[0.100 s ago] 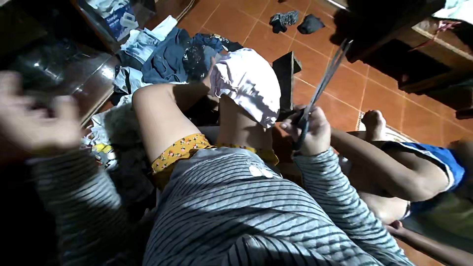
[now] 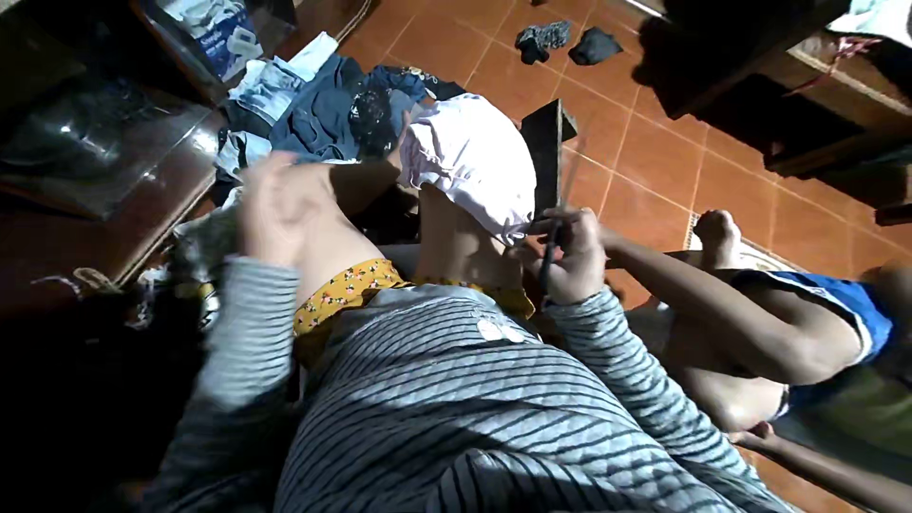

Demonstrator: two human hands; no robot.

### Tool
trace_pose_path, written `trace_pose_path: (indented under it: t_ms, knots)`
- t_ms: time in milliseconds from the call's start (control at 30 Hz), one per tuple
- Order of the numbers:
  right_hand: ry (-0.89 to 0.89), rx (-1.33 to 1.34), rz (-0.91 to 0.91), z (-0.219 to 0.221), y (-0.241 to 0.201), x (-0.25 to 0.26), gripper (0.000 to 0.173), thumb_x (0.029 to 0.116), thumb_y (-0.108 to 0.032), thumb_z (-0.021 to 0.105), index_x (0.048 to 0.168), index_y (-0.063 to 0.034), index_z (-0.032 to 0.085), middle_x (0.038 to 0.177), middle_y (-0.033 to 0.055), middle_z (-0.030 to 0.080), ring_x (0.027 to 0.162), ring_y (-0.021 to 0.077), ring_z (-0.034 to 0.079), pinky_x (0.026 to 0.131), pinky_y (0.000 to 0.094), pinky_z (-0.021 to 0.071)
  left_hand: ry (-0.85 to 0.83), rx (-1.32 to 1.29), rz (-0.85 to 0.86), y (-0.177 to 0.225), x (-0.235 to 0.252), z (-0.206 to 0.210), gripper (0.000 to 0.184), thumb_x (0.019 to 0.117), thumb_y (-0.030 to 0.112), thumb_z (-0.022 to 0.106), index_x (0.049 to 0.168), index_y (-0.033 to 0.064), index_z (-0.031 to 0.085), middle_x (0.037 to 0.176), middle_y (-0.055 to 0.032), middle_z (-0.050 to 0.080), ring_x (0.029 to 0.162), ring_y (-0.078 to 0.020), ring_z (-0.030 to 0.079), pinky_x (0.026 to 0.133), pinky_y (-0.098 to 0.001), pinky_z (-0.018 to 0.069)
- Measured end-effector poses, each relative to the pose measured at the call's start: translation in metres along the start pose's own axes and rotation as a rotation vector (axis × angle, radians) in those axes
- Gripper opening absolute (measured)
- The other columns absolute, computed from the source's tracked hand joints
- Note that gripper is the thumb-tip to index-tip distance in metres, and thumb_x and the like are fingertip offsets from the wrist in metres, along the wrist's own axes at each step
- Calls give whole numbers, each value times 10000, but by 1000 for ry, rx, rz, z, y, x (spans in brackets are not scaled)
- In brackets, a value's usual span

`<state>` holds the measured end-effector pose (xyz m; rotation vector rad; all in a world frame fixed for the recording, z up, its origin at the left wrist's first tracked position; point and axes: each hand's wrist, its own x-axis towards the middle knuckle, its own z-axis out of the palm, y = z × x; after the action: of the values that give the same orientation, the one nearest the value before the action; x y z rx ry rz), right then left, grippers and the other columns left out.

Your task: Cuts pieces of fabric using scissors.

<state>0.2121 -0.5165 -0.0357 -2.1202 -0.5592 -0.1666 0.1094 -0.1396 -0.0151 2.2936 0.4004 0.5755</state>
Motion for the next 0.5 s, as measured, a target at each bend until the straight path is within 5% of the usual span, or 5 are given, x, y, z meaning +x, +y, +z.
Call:
trace_pose_path:
  t_ms: [100, 200, 267, 400, 500]
  knots:
    - [28, -149, -120, 18, 1, 2, 606, 742, -153, 836, 1244, 63, 572, 1096, 209, 685, 974, 287, 682, 869, 464, 563, -269, -54, 60, 23, 14, 91, 681, 856, 68, 774, 1474, -15, 501, 1584, -276, 373, 1457, -414, 398, 1175, -569, 365]
    - [30, -154, -109, 21, 4, 14, 516, 772, -86, 798, 1231, 51, 606, 1068, 202, 699, 932, 280, 704, 840, 454, 587, -212, -130, 72, 32, 34, 133, 479, 884, 38, 705, 1343, -62, 610, 1523, -303, 442, 1405, -405, 472, 1153, -511, 408]
    - [12, -126, -48, 16, 9, 29, 522, 778, -93, 777, 1247, 39, 591, 1008, 181, 714, 842, 260, 716, 764, 468, 594, -128, -166, 156, 37, 59, 137, 302, 870, -27, 648, 1161, -100, 686, 1350, -292, 600, 1246, -394, 611, 1055, -507, 497]
    - [-20, -82, 31, -3, 16, 91, 575, 786, -136, 777, 1287, 51, 565, 1070, 219, 700, 926, 312, 705, 836, 530, 571, -201, -249, 108, 55, 125, 114, 311, 1067, 113, 463, 1274, -81, 589, 1195, -233, 685, 1125, -300, 673, 1010, -454, 516]
    - [-2, 6, 11, -16, 10, 141, 550, 784, -50, 727, 1288, 76, 545, 1074, 214, 688, 893, 244, 687, 827, 435, 567, -406, -318, 199, 79, 144, 95, 494, 987, 174, 655, 1378, -67, 474, 1303, -233, 620, 1128, -284, 674, 969, -425, 562]
